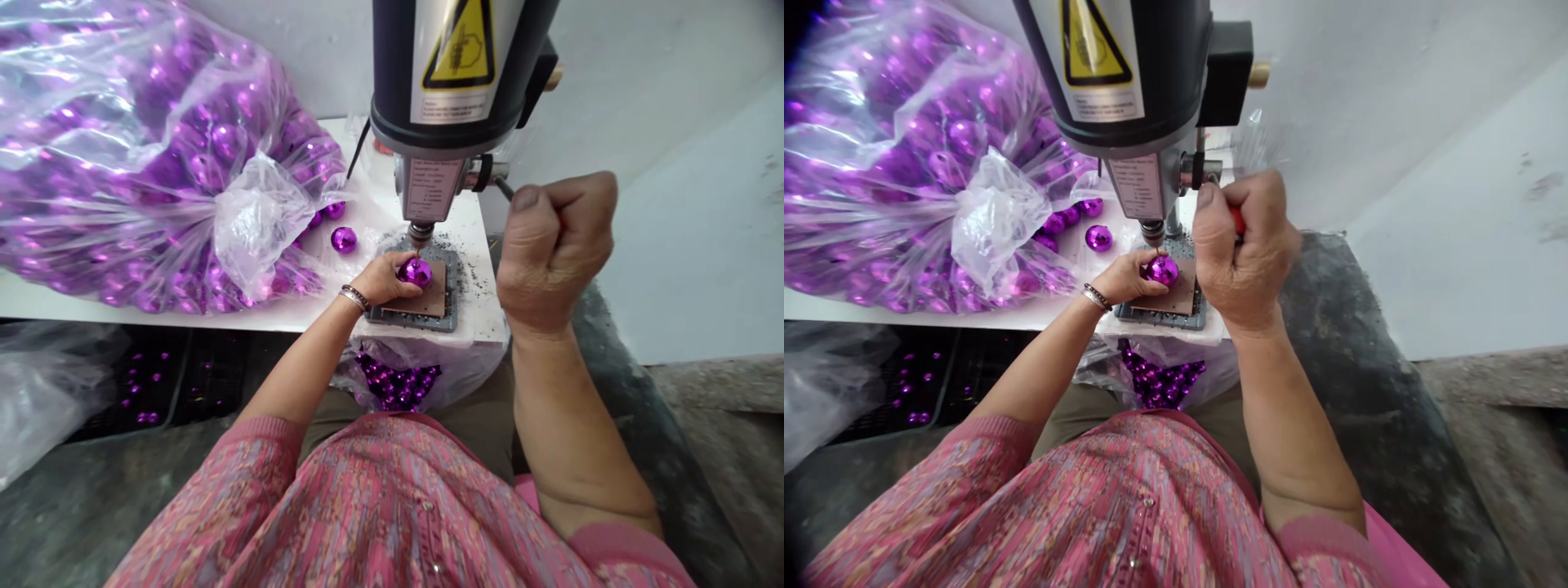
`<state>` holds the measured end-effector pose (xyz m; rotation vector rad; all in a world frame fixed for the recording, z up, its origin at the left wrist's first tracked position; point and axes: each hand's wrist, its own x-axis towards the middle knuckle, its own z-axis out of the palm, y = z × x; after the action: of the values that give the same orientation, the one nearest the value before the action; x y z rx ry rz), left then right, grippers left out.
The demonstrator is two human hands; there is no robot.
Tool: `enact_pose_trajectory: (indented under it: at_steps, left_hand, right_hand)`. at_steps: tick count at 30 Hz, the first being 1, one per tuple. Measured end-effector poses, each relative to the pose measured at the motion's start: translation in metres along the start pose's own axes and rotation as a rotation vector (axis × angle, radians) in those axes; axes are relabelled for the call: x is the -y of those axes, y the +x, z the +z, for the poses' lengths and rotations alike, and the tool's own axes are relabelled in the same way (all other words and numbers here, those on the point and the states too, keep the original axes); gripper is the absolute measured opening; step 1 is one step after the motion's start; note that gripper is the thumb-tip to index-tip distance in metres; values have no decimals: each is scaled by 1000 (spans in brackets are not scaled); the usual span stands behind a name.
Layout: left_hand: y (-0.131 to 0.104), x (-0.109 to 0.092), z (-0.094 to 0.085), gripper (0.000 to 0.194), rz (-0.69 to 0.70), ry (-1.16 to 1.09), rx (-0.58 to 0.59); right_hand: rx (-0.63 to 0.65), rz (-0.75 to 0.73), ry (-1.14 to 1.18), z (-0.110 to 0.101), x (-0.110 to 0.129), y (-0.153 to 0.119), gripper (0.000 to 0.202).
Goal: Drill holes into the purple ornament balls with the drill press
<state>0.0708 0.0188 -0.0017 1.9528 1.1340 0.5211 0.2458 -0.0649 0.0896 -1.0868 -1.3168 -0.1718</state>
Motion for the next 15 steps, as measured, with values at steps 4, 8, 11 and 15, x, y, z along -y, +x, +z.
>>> enact_pose_trajectory:
  at_steps: [4, 8, 11, 15]
  left_hand:
    - [-1, 3, 1, 71, -1, -3, -4]
    - [-2, 6, 2, 71, 6, 2, -14]
    - [-2, 8, 3, 69, 0, -22, -15]
    - [-2, 9, 4, 66, 31, -37, -15]
  right_hand:
    - [-19, -8, -16, 1, -5, -7, 39]
    - [-51, 0, -33, 4, -12, -16, 35]
    - [-96, -13, -31, 8, -16, -21, 31]
    - [-132, -39, -3, 13, -24, -29, 27]
